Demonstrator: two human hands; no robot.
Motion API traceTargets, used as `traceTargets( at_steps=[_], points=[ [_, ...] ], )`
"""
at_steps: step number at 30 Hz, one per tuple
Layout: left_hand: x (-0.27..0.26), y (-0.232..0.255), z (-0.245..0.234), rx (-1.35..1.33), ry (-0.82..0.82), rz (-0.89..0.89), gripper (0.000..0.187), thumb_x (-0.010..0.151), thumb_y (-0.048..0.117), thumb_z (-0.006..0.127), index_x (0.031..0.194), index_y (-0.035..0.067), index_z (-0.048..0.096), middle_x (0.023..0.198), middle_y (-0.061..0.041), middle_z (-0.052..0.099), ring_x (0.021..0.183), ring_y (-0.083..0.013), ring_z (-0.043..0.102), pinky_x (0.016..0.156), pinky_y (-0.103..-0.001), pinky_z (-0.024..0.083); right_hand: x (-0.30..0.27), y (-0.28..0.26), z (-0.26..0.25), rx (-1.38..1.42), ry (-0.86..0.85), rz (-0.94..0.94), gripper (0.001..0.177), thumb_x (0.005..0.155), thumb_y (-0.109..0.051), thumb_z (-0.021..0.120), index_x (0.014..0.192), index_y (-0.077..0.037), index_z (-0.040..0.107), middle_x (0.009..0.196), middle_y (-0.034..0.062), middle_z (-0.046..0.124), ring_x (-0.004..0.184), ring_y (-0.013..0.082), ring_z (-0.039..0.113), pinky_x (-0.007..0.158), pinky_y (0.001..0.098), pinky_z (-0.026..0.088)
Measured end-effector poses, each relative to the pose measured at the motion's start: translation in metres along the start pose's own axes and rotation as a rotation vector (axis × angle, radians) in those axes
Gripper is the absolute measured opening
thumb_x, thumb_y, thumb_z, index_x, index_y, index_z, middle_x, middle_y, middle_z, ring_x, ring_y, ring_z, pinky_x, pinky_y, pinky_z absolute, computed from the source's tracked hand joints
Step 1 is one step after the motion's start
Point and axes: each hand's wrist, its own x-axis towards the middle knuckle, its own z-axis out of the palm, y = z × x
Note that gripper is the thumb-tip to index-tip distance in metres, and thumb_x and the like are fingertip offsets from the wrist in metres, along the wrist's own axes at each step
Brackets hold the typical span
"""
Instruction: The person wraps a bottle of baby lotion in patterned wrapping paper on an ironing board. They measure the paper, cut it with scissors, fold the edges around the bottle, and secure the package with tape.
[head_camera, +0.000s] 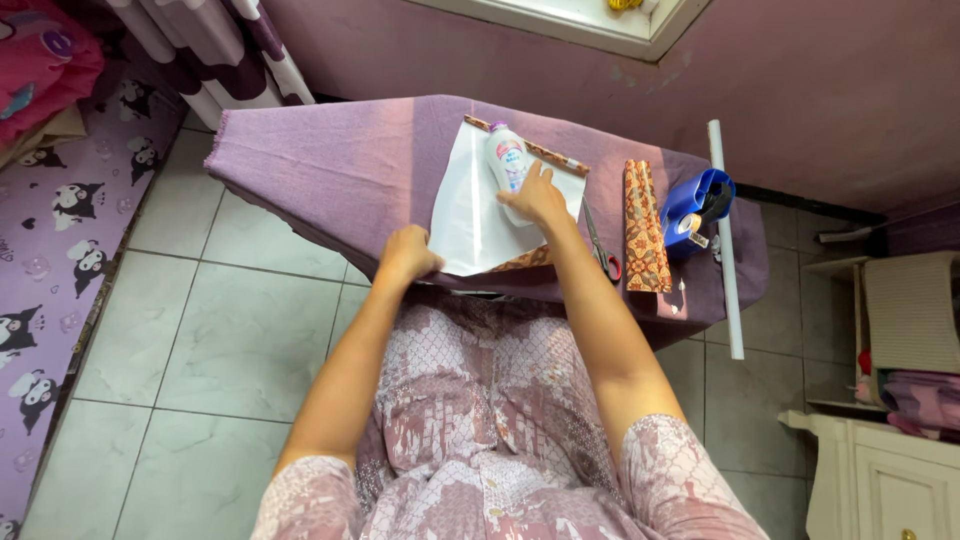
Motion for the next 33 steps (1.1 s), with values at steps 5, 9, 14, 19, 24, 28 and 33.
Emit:
traceTargets(
  at_steps=[5, 9, 14, 19, 24, 28, 33],
  points=[
    [-0.038, 0.020, 0.036, -0.222, 0.174, 0.104, 0.051, 0.061, 0.018, 0.088, 0.103, -0.001, 0.067, 0.102, -0.024, 0.074, 0.101, -0.0403, 0.070, 0.090, -0.046, 0.055, -0.034, -0.026, 0.003, 0.030, -0.029, 0.057, 0.142, 0.072, -0.051, 0.083, 0.156, 0.004, -0.017, 0.152, 0.0502, 0.013, 0.117, 0.0571, 0.057, 0.098, 0.0475, 0.053],
    [-0.046, 0.023, 0.056, -0.244, 0.312, 0.114, 0.054, 0.064, 0.016, 0.087, 0.108, -0.001, 0.062, 0.100, -0.026, 0.073, 0.099, -0.0432, 0.070, 0.089, -0.049, 0.054, -0.099, -0.029, 0.012, 0.080, 0.046, 0.039, 0.130, 0.078, -0.047, 0.073, 0.160, -0.001, -0.017, 0.154, 0.0510, 0.012, 0.105, 0.0571, 0.065, 0.088, 0.0512, 0.058],
    [-0.051, 0.030, 0.047, -0.254, 0.304, 0.122, 0.051, 0.068, 0.016, 0.087, 0.109, -0.002, 0.062, 0.098, -0.026, 0.072, 0.098, -0.0440, 0.070, 0.088, -0.050, 0.055, -0.155, -0.015, 0.021, 0.094, 0.106, 0.046, 0.123, 0.084, -0.053, 0.067, 0.160, 0.001, -0.013, 0.156, 0.0494, 0.015, 0.103, 0.0558, 0.067, 0.084, 0.0514, 0.059],
    [-0.065, 0.056, 0.038, -0.057, 0.377, 0.091, 0.055, 0.075, 0.013, 0.081, 0.124, -0.001, 0.059, 0.118, -0.024, 0.065, 0.113, -0.0415, 0.061, 0.095, -0.050, 0.049, -0.171, -0.008, 0.025, 0.141, 0.185, -0.018, 0.120, 0.090, -0.065, 0.064, 0.157, 0.006, -0.007, 0.155, 0.0489, 0.015, 0.106, 0.0538, 0.066, 0.080, 0.0505, 0.060],
    [-0.026, 0.081, 0.042, 0.284, 0.527, 0.540, 0.025, 0.085, 0.004, 0.071, 0.109, 0.003, 0.070, 0.146, -0.018, 0.052, 0.141, -0.0345, 0.043, 0.113, -0.047, 0.040, -0.176, -0.011, 0.023, 0.184, 0.183, -0.009, 0.122, 0.082, -0.053, 0.072, 0.157, 0.007, -0.002, 0.156, 0.0447, 0.018, 0.106, 0.0510, 0.066, 0.085, 0.0487, 0.058],
    [0.043, 0.087, 0.046, 0.553, 0.753, 0.815, 0.014, 0.083, 0.013, 0.063, 0.093, 0.011, 0.073, 0.149, -0.019, 0.052, 0.138, -0.0364, 0.044, 0.113, -0.049, 0.035, -0.174, -0.002, 0.026, 0.280, 0.234, 0.003, 0.115, 0.072, -0.038, 0.076, 0.155, 0.009, 0.012, 0.145, 0.0355, 0.039, 0.105, 0.0482, 0.066, 0.088, 0.0472, 0.056],
    [0.114, 0.107, 0.054, 0.730, 0.518, 0.886, 0.029, 0.097, 0.016, 0.054, 0.119, 0.013, 0.073, 0.132, -0.013, 0.058, 0.130, -0.0314, 0.049, 0.119, -0.051, 0.034, -0.150, 0.023, 0.022, 0.753, 0.217, 0.105, 0.076, 0.072, -0.033, 0.085, 0.127, 0.009, 0.053, 0.109, 0.0240, 0.067, 0.091, 0.0372, 0.071, 0.077, 0.0478, 0.060]
  ],
)
